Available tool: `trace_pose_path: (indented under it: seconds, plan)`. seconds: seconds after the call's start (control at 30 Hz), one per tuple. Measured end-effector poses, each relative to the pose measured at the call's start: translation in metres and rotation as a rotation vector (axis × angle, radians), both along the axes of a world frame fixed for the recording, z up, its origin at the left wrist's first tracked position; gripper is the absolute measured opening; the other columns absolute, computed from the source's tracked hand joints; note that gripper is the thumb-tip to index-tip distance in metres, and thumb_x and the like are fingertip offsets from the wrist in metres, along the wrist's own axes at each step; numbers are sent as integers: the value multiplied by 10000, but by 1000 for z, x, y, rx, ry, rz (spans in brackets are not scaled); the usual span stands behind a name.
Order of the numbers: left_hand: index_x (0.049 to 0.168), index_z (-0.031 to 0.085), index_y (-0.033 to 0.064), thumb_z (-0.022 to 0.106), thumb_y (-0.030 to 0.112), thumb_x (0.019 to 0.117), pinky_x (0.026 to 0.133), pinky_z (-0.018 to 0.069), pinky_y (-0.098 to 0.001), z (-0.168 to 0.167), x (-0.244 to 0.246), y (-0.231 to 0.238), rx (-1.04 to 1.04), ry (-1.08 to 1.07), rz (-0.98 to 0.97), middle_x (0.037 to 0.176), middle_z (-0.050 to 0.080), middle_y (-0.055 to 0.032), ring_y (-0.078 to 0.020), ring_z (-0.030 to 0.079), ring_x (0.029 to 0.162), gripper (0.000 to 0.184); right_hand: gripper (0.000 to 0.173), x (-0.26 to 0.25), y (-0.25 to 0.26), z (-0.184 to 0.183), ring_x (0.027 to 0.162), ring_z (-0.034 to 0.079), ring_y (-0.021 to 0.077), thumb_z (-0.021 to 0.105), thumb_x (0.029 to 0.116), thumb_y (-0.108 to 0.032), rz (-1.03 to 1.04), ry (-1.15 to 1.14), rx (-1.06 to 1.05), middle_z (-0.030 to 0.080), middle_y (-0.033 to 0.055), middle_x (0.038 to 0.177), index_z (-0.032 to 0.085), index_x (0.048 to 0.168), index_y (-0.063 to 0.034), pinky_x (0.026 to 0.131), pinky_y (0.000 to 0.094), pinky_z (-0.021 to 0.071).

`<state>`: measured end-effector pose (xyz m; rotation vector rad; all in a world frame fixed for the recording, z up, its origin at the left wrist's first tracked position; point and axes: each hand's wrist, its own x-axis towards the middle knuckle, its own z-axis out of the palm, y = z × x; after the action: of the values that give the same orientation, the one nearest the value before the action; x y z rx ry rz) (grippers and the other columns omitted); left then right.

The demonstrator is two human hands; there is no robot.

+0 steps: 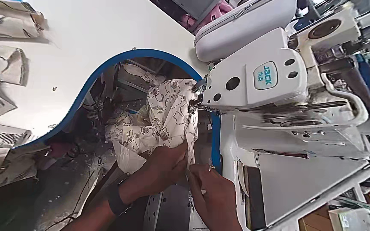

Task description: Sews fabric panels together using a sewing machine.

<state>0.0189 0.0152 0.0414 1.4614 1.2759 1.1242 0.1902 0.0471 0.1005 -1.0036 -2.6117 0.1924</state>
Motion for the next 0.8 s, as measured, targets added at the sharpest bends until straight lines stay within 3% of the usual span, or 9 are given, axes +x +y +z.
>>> trace_pose_path:
  seconds: [0.17, 0.27, 0.37, 0.43, 0.53, 0.6, 0.67, 0.73, 0.8]
  plan:
    - [1281, 664, -55, 511, 117, 988, 611, 488, -383, -19, 8, 11, 106, -112, 227, 725, 657, -112, -190, 587, 612, 372, 200, -27, 20, -4, 490, 609, 205, 554, 899, -142, 28, -215, 282, 596, 45, 597, 705, 789, -71, 408, 334, 440]
    - [1321, 645, -57, 454, 130, 1004, 745, 541, -403, -23, 9, 25, 110, -133, 278, 893, 739, -155, -209, 691, 776, 415, 180, -30, 31, -15, 494, 621, 228, 588, 863, -134, -13, -96, 239, 615, 76, 603, 719, 816, -20, 420, 361, 463]
    - [1366, 628, -25, 455, 178, 1044, 661, 506, -449, -8, 8, 11, 37, -10, 263, 743, 672, -127, -239, 608, 639, 418, 194, -12, 31, -19, 539, 651, 246, 638, 813, -142, -143, -59, 106, 670, 96, 665, 755, 882, -3, 471, 422, 506]
    - [1326, 663, -5, 487, 190, 1039, 619, 491, -453, -2, 3, -8, 11, 71, 241, 672, 633, -111, -246, 576, 582, 390, 149, 1, 37, -18, 565, 647, 283, 673, 798, -136, -200, -181, -40, 645, 114, 651, 734, 823, -3, 503, 471, 501]
    - [1265, 697, 8, 522, 205, 1025, 615, 501, -411, -5, -1, -19, 32, 130, 165, 710, 667, -90, -197, 594, 590, 357, 241, -7, 73, -26, 1051, 653, 434, 644, 963, -159, -216, -701, -602, 690, 260, 1046, 688, 1042, 64, 884, 600, 481]
    - [1285, 687, 3, 518, 220, 1027, 639, 515, -420, -4, 6, -19, 46, 164, 148, 744, 687, -100, -201, 617, 621, 377, 369, 5, 98, -60, 1209, 589, 464, 653, 979, -185, -57, -763, -768, 642, 304, 1222, 629, 1224, 90, 1014, 619, 430]
    - [1310, 674, 1, 503, 219, 1035, 622, 517, -420, -8, 11, -24, 65, 185, 199, 732, 683, -100, -201, 613, 605, 390, 353, 30, 105, -68, 1131, 627, 448, 696, 938, -171, 69, -567, -761, 671, 300, 1139, 658, 1157, 102, 990, 620, 444]
    - [1279, 694, 11, 476, 212, 1042, 579, 502, -374, -16, 11, -31, 110, 175, 251, 693, 663, -74, -167, 588, 564, 379, 223, 54, 71, -27, 1023, 668, 448, 676, 902, -68, 125, -316, -553, 687, 290, 1020, 687, 1033, 111, 915, 611, 503]
    - [1232, 716, 2, 483, 182, 1035, 504, 466, -335, -18, 22, -37, 183, 172, 279, 600, 606, -53, -147, 540, 484, 355, 130, 59, 5, 16, 828, 723, 366, 658, 866, -91, 146, -228, -239, 709, 187, 821, 729, 827, 11, 733, 529, 584]
